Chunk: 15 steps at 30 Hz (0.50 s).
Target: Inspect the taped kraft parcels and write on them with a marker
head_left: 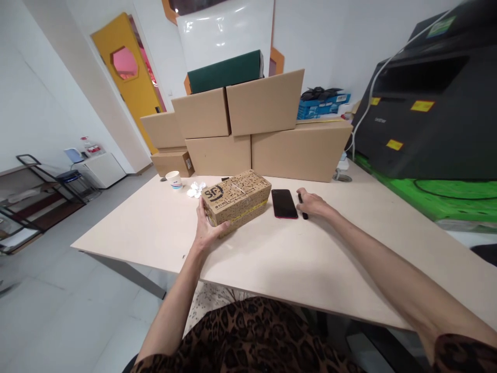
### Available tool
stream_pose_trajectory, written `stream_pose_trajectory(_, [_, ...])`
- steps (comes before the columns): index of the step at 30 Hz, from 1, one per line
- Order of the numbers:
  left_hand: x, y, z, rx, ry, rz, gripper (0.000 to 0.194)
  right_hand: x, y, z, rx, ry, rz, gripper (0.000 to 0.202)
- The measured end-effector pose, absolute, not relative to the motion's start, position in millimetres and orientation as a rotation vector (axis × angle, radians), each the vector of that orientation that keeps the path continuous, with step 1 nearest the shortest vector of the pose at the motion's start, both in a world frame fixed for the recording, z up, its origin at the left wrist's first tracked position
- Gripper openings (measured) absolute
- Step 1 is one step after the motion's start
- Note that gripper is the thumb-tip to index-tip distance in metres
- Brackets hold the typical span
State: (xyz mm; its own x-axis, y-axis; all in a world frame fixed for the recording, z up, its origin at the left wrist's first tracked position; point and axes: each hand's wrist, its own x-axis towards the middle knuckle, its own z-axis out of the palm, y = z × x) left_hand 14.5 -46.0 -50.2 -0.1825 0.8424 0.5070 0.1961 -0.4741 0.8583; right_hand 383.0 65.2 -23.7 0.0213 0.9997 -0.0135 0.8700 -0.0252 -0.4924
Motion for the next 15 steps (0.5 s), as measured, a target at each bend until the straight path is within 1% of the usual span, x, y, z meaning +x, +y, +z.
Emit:
stream_pose_trajectory(1, [15, -47, -50, 1.598, 1.189, 1.707, 0.132, 386, 64, -24, -1.907, -1.896, 0.542, 0.052])
stream_pose_trajectory(3, [18, -48, -49, 1.611, 1.167, 1.718, 0.132, 393, 62, -23, -1.804, -1.863, 0.596, 0.038])
stream_pose_trajectory(6, [22, -51, -46, 1.608, 1.133, 1.715, 0.132, 405, 58, -20, -1.447, -1.611, 0.857, 0.028])
stream_pose_trajectory(8, [25, -53, -45, 1.612, 1.099, 1.702, 0.131, 410, 55, -18, -1.116, -1.396, 1.059, 0.031])
stream_pose_trajectory(10, [27, -55, -44, 1.626, 1.073, 1.689, 0.132, 409, 49, -13, -0.895, -1.299, 1.109, 0.042])
stream_pose_trajectory(12, [27, -55, -45, 1.648, 1.067, 1.675, 0.133, 403, 42, -7, -0.789, -1.277, 1.005, 0.050])
stream_pose_trajectory(15, [25, -54, -48, 1.692, 1.080, 1.658, 0.133, 384, 28, 6, -0.691, -1.232, 0.816, 0.054])
